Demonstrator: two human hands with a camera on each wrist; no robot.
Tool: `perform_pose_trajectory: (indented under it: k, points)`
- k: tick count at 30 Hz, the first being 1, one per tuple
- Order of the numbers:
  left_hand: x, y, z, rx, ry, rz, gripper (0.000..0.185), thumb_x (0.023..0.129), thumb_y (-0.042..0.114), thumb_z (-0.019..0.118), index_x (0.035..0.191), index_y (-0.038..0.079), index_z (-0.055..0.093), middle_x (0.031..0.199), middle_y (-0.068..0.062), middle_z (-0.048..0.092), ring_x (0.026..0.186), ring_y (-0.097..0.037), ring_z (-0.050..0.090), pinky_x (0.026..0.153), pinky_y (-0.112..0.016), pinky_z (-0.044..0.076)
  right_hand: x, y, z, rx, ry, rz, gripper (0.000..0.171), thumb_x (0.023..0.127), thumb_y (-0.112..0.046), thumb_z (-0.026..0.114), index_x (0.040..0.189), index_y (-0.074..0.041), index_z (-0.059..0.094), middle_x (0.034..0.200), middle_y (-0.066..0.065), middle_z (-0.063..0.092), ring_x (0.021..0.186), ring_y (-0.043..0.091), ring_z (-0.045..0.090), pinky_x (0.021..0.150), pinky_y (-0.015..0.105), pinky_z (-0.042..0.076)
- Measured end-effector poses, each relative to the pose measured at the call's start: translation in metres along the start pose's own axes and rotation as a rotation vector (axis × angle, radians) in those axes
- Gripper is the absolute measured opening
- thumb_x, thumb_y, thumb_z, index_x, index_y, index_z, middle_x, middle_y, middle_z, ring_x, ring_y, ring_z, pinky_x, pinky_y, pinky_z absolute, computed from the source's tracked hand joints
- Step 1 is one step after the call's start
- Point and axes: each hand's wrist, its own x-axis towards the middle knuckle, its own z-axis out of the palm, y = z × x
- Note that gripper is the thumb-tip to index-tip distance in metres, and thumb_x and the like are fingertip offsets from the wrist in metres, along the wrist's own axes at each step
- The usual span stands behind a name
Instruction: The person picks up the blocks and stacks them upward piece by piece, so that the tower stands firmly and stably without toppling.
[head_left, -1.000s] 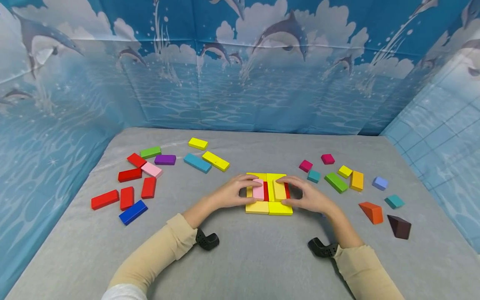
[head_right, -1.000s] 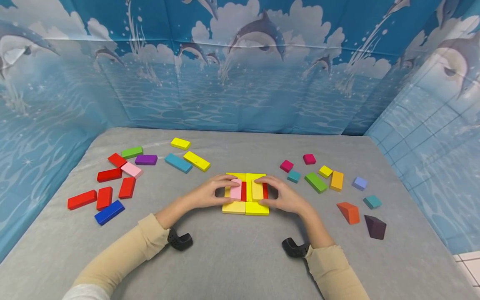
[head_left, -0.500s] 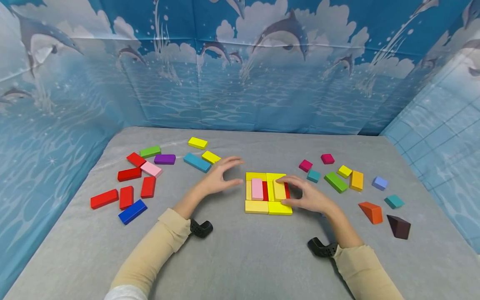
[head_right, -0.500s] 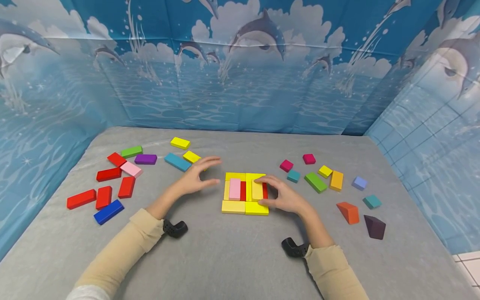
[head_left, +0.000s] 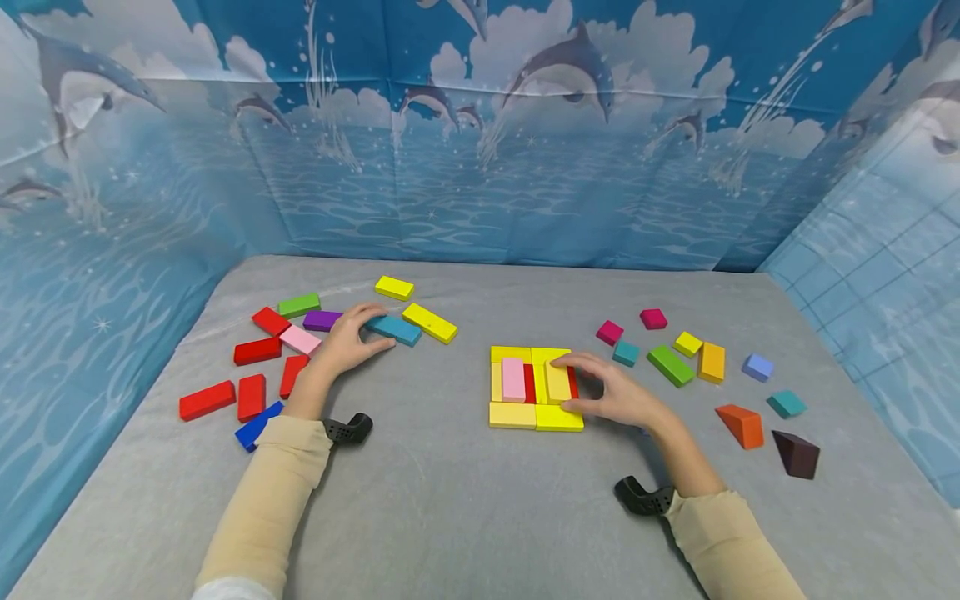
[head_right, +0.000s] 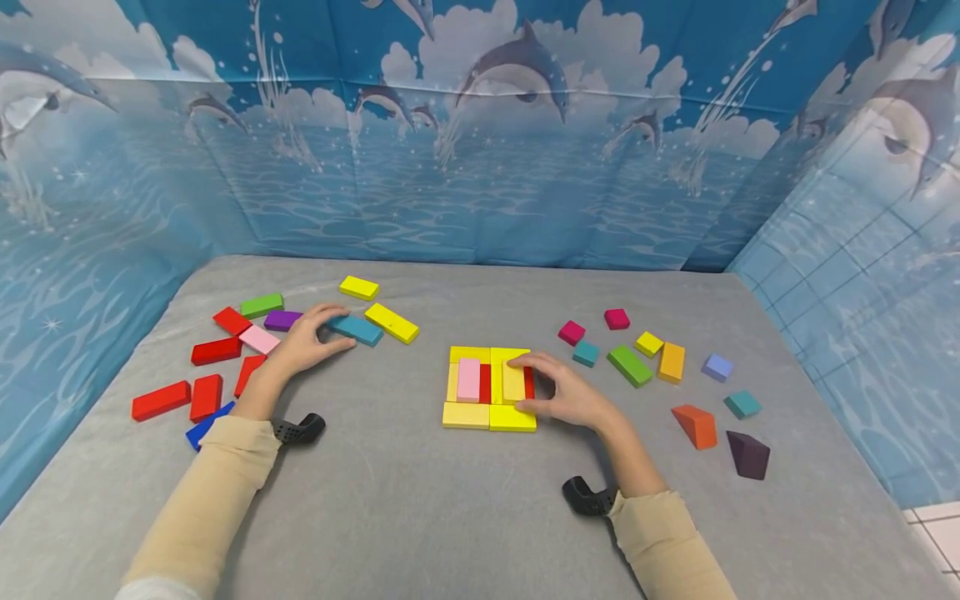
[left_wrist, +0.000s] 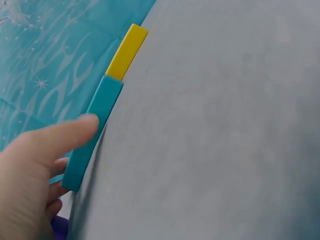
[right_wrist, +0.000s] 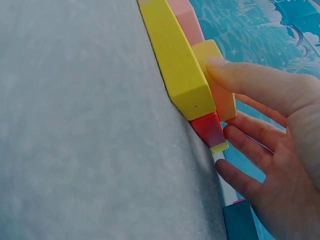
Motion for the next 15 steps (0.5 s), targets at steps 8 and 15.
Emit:
perform_pose_trajectory:
  k: [8,15]
  points:
    - [-0.0063,-0.0015,-0.0059,-0.053,-0.011,0.024,0.039,0.083,0.012,0.067,0.119,-0.001,0.056,0.116,-0.019,0.048,0.102,-0.032,0.046,0.089,-0.046,0.04,0.0002,0.0007,0.0009,0.016,0.013,0.002,0.059,0.077,-0.013,0.073,0.129,-0.006,0.048,0.137,0.018,0.04,0.122,0.034,0.037,0.096,0.055,0.035]
    - [-0.0099,0.0029,-0.0053,-0.1,-0.042,0.022,0.037,0.083,0.013,0.067,0.115,-0.002,0.056,0.112,-0.019,0.052,0.097,-0.029,0.046,0.085,-0.042,0.04,-0.0002,0.0002,-0.0005,0.016,-0.002,-0.006,0.056,0.079,-0.021,0.072,0.13,-0.011,0.049,0.136,0.015,0.041,0.121,0.031,0.038,0.097,0.054,0.035]
